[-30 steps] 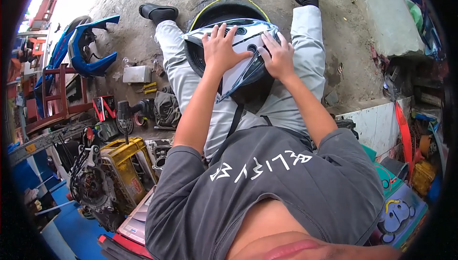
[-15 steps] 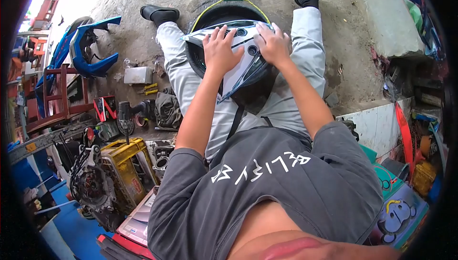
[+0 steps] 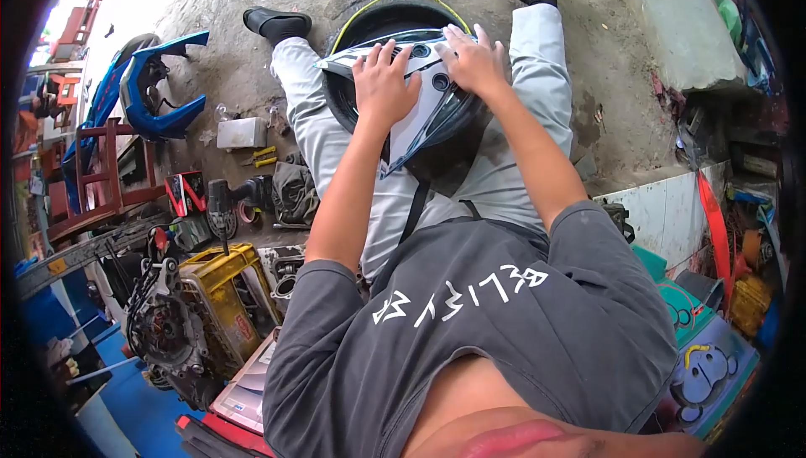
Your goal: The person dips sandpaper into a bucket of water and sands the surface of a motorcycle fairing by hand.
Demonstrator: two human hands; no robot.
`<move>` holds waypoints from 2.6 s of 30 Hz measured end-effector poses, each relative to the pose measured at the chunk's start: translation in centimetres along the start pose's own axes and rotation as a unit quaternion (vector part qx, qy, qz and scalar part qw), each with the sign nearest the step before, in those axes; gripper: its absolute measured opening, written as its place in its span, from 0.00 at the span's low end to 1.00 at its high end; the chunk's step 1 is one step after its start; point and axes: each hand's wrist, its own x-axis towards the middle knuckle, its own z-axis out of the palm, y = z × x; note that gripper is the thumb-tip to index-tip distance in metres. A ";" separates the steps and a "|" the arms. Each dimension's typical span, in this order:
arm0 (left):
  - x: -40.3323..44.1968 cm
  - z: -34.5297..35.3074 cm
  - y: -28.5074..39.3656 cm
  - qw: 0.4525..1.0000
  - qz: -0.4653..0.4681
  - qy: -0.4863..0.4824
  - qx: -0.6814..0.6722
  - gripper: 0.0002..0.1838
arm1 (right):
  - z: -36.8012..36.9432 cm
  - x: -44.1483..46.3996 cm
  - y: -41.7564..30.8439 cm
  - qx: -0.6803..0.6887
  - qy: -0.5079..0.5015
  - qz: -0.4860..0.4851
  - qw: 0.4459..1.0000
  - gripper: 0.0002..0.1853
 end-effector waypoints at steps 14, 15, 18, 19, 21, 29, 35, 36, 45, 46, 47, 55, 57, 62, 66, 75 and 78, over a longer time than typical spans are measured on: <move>-0.2 0.0 0.2 0.999 0.016 -0.026 0.031 0.34 | -0.6 -4.5 0.5 0.014 0.028 -0.015 0.999 0.39; -0.1 0.0 0.1 0.999 0.019 -0.036 0.031 0.34 | -1.1 -3.5 0.4 0.023 -0.005 -0.008 1.000 0.38; 0.0 -0.3 0.2 0.998 0.018 -0.051 0.039 0.36 | -1.0 -0.1 0.4 0.026 -0.042 0.013 0.999 0.37; 0.0 -0.2 0.3 0.998 0.015 -0.049 0.039 0.36 | -0.9 0.5 0.3 0.016 -0.044 0.010 0.999 0.36; 0.0 -0.1 0.3 0.998 0.010 -0.047 0.038 0.36 | -0.6 0.2 0.4 0.020 -0.033 0.003 0.999 0.35; -0.1 -0.5 0.5 0.998 0.003 -0.041 0.043 0.35 | -0.8 -5.4 0.3 0.009 0.029 0.009 0.999 0.38; -0.1 -0.2 0.3 0.998 0.007 -0.039 0.041 0.35 | -0.5 -1.6 -0.2 -0.004 -0.013 0.044 0.999 0.41; -0.1 -0.2 0.4 0.998 0.005 -0.038 0.042 0.35 | -0.7 -1.1 -0.4 -0.004 -0.021 0.048 0.999 0.41; -0.2 -0.5 0.4 0.999 -0.004 -0.040 0.024 0.36 | -0.8 -4.0 0.9 0.003 0.001 0.017 1.000 0.39; -0.1 -0.5 0.4 0.999 -0.003 -0.036 0.021 0.35 | -0.7 -3.9 0.8 0.005 0.003 0.023 1.000 0.38; -0.1 -0.6 0.5 0.999 -0.002 -0.032 0.019 0.35 | -0.7 -3.8 0.8 0.007 0.005 0.028 1.000 0.38; -0.4 -0.4 0.4 1.000 -0.002 -0.019 0.016 0.34 | -0.3 -1.9 0.7 0.016 -0.003 0.048 0.999 0.38; -0.1 -0.3 0.4 1.000 -0.008 -0.013 0.012 0.34 | -0.5 -2.7 0.9 0.011 -0.008 0.037 0.999 0.37; 0.0 -0.2 0.2 0.999 -0.014 -0.030 -0.003 0.36 | -0.3 -2.3 1.2 0.034 0.010 0.034 0.999 0.36; -0.1 -0.3 0.3 0.999 -0.016 -0.033 -0.011 0.36 | 0.4 -0.9 1.6 0.080 -0.002 0.057 0.995 0.35; -0.1 -0.4 0.4 1.000 -0.012 -0.017 0.012 0.35 | 0.6 -2.9 1.5 0.075 0.009 0.054 0.996 0.33; -0.2 -0.5 0.3 1.000 -0.010 -0.023 0.005 0.34 | 1.4 -1.4 1.3 0.095 0.012 0.069 0.993 0.34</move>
